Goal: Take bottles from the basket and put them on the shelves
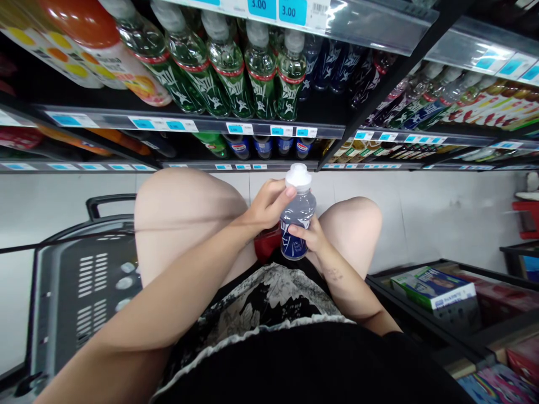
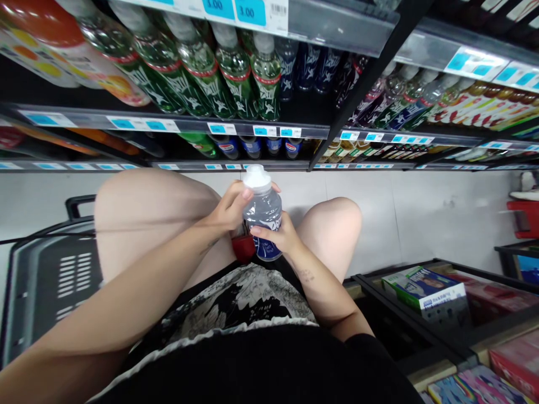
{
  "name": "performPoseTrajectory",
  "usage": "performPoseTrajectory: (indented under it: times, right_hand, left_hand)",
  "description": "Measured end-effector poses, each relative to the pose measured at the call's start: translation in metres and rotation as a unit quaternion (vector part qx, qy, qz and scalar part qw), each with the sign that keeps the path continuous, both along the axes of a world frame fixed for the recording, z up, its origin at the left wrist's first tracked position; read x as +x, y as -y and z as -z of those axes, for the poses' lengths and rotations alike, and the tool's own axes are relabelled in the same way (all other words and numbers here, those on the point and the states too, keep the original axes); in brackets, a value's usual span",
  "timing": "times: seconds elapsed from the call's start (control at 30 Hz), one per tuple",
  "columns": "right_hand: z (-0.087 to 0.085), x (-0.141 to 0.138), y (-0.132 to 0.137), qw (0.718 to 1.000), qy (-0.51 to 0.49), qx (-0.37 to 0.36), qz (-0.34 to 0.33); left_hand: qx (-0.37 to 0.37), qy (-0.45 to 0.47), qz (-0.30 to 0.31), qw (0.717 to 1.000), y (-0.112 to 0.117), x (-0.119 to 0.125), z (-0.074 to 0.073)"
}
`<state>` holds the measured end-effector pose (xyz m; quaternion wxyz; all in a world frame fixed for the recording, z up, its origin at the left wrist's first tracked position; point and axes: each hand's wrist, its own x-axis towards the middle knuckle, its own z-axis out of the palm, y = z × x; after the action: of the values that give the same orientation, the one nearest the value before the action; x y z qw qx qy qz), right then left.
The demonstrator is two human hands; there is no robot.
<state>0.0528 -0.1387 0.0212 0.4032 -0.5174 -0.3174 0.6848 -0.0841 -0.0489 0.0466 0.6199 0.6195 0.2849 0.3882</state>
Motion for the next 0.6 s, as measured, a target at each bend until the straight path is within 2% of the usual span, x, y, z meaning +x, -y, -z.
performPoseTrajectory:
  times: [0.1, 0.43, 0.6]
  right_hand:
    - [-0.0019, -0.0005, -0.0005, 1.000, 0.004, -0.001, 0.000]
    - [-0.0056, -0.0012, -0.0021, 1.000, -0.006, -0.026, 0.009]
    - [-0.0022, 0.0000, -0.0003, 1.000, 0.003, -0.005, -0.003]
  left_hand:
    - [0.021, -0.018, 0.018, 0.999, -0.0004, -0.0002, -0.0013]
    - [0.044, -0.018, 0.019, 0.999, -0.0009, -0.0003, 0.0001]
    - [0.035, -0.007, 0.016, 0.999, -0.0007, 0.0004, -0.0022]
